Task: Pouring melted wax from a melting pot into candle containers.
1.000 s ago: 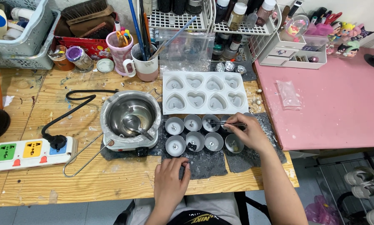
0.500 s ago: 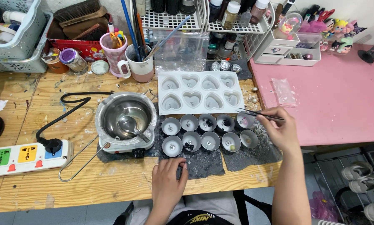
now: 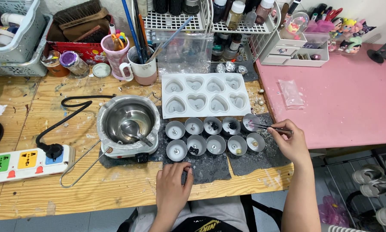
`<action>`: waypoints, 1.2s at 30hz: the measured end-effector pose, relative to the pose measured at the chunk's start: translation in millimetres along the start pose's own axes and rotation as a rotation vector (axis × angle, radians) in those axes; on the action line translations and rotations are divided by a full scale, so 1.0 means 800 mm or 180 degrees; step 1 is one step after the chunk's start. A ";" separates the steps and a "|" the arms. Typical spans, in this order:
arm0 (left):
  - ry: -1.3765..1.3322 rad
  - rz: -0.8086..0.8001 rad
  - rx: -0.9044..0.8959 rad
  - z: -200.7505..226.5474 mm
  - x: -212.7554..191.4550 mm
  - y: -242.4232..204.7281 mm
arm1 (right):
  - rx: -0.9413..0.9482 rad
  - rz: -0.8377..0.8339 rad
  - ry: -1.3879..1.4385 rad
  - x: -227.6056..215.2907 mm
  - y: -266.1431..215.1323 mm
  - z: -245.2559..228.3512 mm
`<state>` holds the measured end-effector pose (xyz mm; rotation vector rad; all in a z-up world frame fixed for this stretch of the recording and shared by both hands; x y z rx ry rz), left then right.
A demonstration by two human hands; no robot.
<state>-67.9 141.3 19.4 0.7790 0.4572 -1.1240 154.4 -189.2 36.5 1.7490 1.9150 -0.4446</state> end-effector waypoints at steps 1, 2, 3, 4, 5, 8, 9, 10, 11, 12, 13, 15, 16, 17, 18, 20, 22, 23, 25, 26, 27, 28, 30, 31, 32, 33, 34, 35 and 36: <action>0.0001 0.0006 -0.0002 -0.001 0.000 0.000 | -0.0006 -0.0003 0.0000 0.000 0.000 0.000; 0.0006 -0.0019 -0.0002 -0.001 0.000 0.000 | -0.0100 0.0006 0.0093 0.001 0.000 -0.001; 0.0005 -0.0042 -0.0008 -0.001 0.001 -0.001 | -0.0196 0.0010 0.0179 0.000 0.001 -0.003; 0.0001 -0.0034 -0.0015 -0.002 0.002 -0.001 | -0.0202 0.0003 0.0173 0.004 0.000 -0.007; -0.0021 -0.0001 -0.0011 -0.002 0.002 -0.001 | -0.0288 0.0107 0.0390 0.006 -0.002 -0.012; -0.0112 0.0075 -0.0013 -0.004 0.001 -0.002 | -0.0356 0.0197 0.0585 0.033 -0.009 -0.036; -0.0180 0.0097 -0.0016 -0.004 0.001 -0.003 | -0.0318 0.0191 0.0564 0.046 -0.013 -0.045; -0.0180 0.0105 -0.0025 -0.006 0.002 -0.003 | -0.0323 0.0180 0.0562 0.059 -0.015 -0.054; -0.0203 0.0124 -0.0001 -0.006 0.002 -0.004 | -0.0644 -0.0025 0.0701 0.076 -0.021 -0.069; -0.0226 0.0143 0.0024 -0.007 0.003 -0.005 | -0.0963 -0.0232 0.0840 0.092 -0.027 -0.084; -0.0223 0.0146 0.0016 -0.007 0.002 -0.005 | -0.0964 -0.0241 0.0842 0.101 -0.026 -0.099; -0.0196 0.0188 0.0066 -0.006 0.000 -0.005 | -0.1080 -0.0554 0.0453 0.125 -0.027 -0.131; -0.0194 0.0195 0.0062 -0.005 -0.001 -0.005 | -0.1085 -0.0560 0.0453 0.133 -0.023 -0.131; -0.0204 0.0135 0.0030 -0.005 -0.001 -0.005 | -0.0961 -0.0642 0.0285 0.143 -0.018 -0.129; -0.0214 0.0075 -0.0002 -0.005 -0.001 -0.004 | -0.0837 -0.0725 0.0116 0.153 -0.014 -0.128; -0.0196 0.0144 0.0063 -0.005 -0.002 -0.004 | -0.0844 -0.0854 0.0243 0.164 -0.007 -0.129; -0.0178 0.0206 0.0116 -0.004 -0.002 -0.005 | -0.0841 -0.0993 0.0367 0.173 -0.003 -0.130; -0.0170 0.0179 0.0103 -0.005 -0.002 -0.005 | -0.0885 -0.1045 0.0338 0.176 -0.001 -0.132; -0.0160 0.0155 0.0082 -0.005 -0.002 -0.004 | -0.0929 -0.1105 0.0308 0.180 0.001 -0.134; -0.0151 0.0120 0.0076 -0.004 -0.002 -0.004 | -0.0849 -0.1237 0.0341 0.182 0.001 -0.134; -0.0139 0.0086 0.0070 -0.004 -0.003 -0.003 | -0.0770 -0.1370 0.0377 0.185 0.001 -0.133; -0.0134 0.0090 0.0062 -0.005 -0.002 -0.005 | -0.0772 -0.1379 0.0380 0.186 -0.001 -0.136; -0.0126 0.0145 0.0146 -0.006 0.000 -0.005 | -0.0817 -0.1239 0.0396 0.183 -0.003 -0.142; -0.0123 0.0158 0.0137 -0.006 -0.001 -0.004 | -0.0827 -0.1251 0.0394 0.186 -0.007 -0.151; -0.0136 0.0155 0.0133 -0.005 -0.001 -0.004 | -0.1089 -0.1104 0.0476 0.185 -0.012 -0.165; -0.0143 0.0142 0.0139 -0.005 -0.002 -0.003 | -0.1345 -0.0946 0.0568 0.184 -0.019 -0.177; -0.0133 0.0144 0.0140 -0.005 -0.003 -0.004 | -0.1350 -0.0947 0.0577 0.189 -0.020 -0.186; -0.0152 0.0140 0.0126 -0.005 -0.003 -0.004 | -0.1400 -0.1054 0.0347 0.197 -0.022 -0.194; -0.0171 0.0135 0.0112 -0.005 -0.003 -0.004 | -0.1450 -0.1160 0.0116 0.205 -0.024 -0.202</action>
Point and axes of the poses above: each hand's wrist, its own y-axis towards the middle knuckle, its own x-axis out of the palm, z = x × y, the point moved 5 cm from there along y, towards the middle knuckle, and after that the axes turned 7 degrees about x, right-handed, at the moved point
